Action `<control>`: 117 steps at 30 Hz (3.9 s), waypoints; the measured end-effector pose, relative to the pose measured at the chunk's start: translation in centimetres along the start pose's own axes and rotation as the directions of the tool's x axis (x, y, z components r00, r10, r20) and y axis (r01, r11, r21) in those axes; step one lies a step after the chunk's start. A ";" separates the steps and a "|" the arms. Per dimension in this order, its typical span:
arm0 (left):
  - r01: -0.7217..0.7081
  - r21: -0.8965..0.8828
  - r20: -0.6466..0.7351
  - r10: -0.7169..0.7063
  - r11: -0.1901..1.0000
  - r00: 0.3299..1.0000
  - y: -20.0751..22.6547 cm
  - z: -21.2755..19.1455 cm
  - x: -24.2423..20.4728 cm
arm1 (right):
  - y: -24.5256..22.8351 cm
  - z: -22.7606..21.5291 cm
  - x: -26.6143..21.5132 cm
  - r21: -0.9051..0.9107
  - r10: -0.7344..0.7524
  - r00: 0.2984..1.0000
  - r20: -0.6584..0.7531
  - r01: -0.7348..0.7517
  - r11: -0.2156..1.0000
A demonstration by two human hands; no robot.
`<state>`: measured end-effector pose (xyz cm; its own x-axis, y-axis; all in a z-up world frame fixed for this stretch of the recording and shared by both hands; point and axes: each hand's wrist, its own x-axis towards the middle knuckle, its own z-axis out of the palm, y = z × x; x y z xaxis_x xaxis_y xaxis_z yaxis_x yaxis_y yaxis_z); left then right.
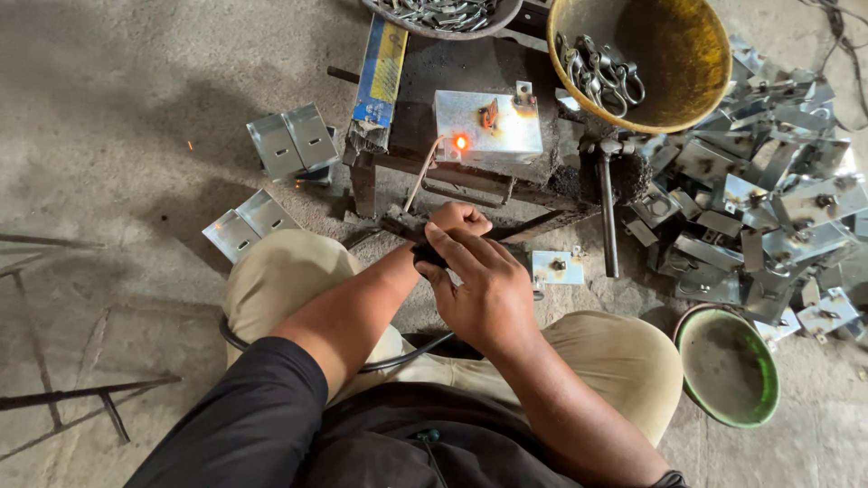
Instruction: The person sits on the floor and welds metal brackets using a handheld welding torch. They pick up brackets and small metal rings, place them on a work surface, and weld them together, producing sparks. Finished pieces are moved aside.
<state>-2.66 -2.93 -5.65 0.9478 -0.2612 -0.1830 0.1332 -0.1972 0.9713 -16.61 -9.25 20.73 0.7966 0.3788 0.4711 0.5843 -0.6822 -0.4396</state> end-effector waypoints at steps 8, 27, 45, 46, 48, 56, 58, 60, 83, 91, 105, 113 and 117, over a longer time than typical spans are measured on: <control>0.039 -0.132 0.072 -0.030 0.990 0.997 1.1 -0.8 -0.2 | -0.6 1.6 0.3 -0.091 0.008 1.000 0.002 -0.008 0.996; 0.109 -0.040 0.105 -0.104 0.993 0.989 3.4 -2.0 -0.9 | -1.8 2.1 0.8 -0.090 0.068 0.997 0.043 -0.064 0.994; 0.146 -0.070 0.134 -0.136 0.987 0.982 3.4 -2.1 -0.8 | -1.2 2.0 0.6 -0.068 0.111 0.991 0.077 -0.106 0.992; 0.151 -0.079 0.139 -0.139 0.985 0.980 3.8 -2.2 -1.1 | -1.2 2.0 0.7 -0.063 0.122 0.989 0.085 -0.116 0.991; 0.160 -0.096 0.150 -0.145 0.982 0.978 4.3 -2.4 -1.4 | -1.3 1.9 0.8 -0.060 0.133 0.987 0.091 -0.128 0.990; 0.112 -0.006 0.135 -0.110 0.994 0.985 2.4 -1.8 -0.1 | -1.6 1.6 1.1 -0.048 0.147 0.983 0.106 -0.143 0.989; 0.094 0.017 0.144 -0.095 0.995 0.985 1.9 -1.7 -0.1 | -1.7 1.6 1.2 -0.037 0.120 0.989 0.091 -0.117 0.992; 0.063 0.064 0.165 -0.073 0.996 0.984 1.8 -1.7 -0.2 | -1.6 1.5 1.1 -0.023 0.127 0.988 0.085 -0.126 0.992; -0.119 0.869 0.064 0.130 0.481 0.989 10.9 -16.9 3.3 | 22.2 -10.3 -8.8 0.987 0.879 0.473 0.062 -0.162 0.017; -0.047 0.844 0.024 0.050 0.535 0.998 10.2 -15.6 4.3 | 26.8 -12.7 -16.9 0.986 0.884 0.442 0.150 0.002 -0.168; -0.601 0.606 -0.028 0.769 0.521 0.639 12.6 -12.6 4.3 | 31.0 -13.3 -28.3 0.964 0.934 0.326 0.150 0.163 -0.212; -0.538 0.758 0.259 0.588 0.368 0.767 22.4 -10.4 4.3 | 34.2 -11.5 -35.3 0.920 0.932 0.228 0.280 0.214 -0.329; -0.473 0.862 0.467 0.077 0.184 0.881 30.5 -5.8 2.6 | 33.9 -9.7 -38.1 0.891 0.909 0.300 0.290 0.261 -0.371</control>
<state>5.57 -4.14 24.42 0.7096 -0.6868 -0.1572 -0.6736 -0.7268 0.1344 -28.63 -52.94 -4.68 0.8152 -0.3248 -0.4795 0.1294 0.9091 -0.3959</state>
